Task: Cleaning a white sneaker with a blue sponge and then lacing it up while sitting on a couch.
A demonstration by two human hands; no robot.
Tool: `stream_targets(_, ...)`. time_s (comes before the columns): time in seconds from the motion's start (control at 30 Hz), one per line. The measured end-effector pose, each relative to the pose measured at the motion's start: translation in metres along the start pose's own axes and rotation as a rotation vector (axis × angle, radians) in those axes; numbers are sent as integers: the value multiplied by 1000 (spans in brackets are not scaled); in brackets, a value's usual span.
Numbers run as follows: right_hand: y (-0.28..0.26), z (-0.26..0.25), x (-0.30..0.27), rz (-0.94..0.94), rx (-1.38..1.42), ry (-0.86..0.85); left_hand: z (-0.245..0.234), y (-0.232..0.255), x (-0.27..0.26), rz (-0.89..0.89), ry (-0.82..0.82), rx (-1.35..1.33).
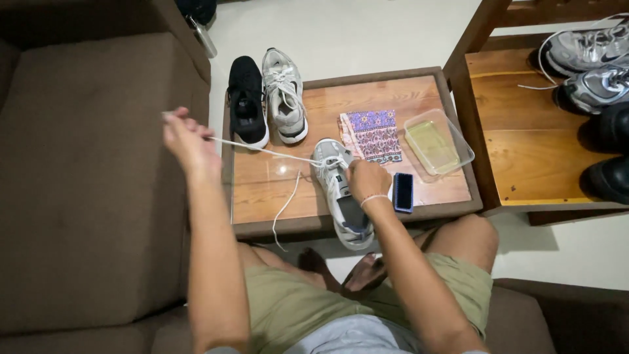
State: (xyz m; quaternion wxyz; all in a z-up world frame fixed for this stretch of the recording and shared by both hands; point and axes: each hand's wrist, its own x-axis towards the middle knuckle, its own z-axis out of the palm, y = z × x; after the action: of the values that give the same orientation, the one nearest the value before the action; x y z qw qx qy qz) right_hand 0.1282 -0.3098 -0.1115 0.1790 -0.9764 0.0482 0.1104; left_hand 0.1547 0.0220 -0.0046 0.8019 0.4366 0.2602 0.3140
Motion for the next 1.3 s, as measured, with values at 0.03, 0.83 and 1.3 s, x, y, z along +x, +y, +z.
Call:
stream_targets(0.03, 0, 3, 7, -30, -78, 22, -3, 15, -3, 99, -30, 79)
stream_targets(0.83, 21, 11, 24, -14, 516, 7, -51, -101, -120, 274, -937, 1986)
stream_targets(1.3, 30, 32, 40, -36, 519, 44, -69, -157, -206, 367, -318, 728)
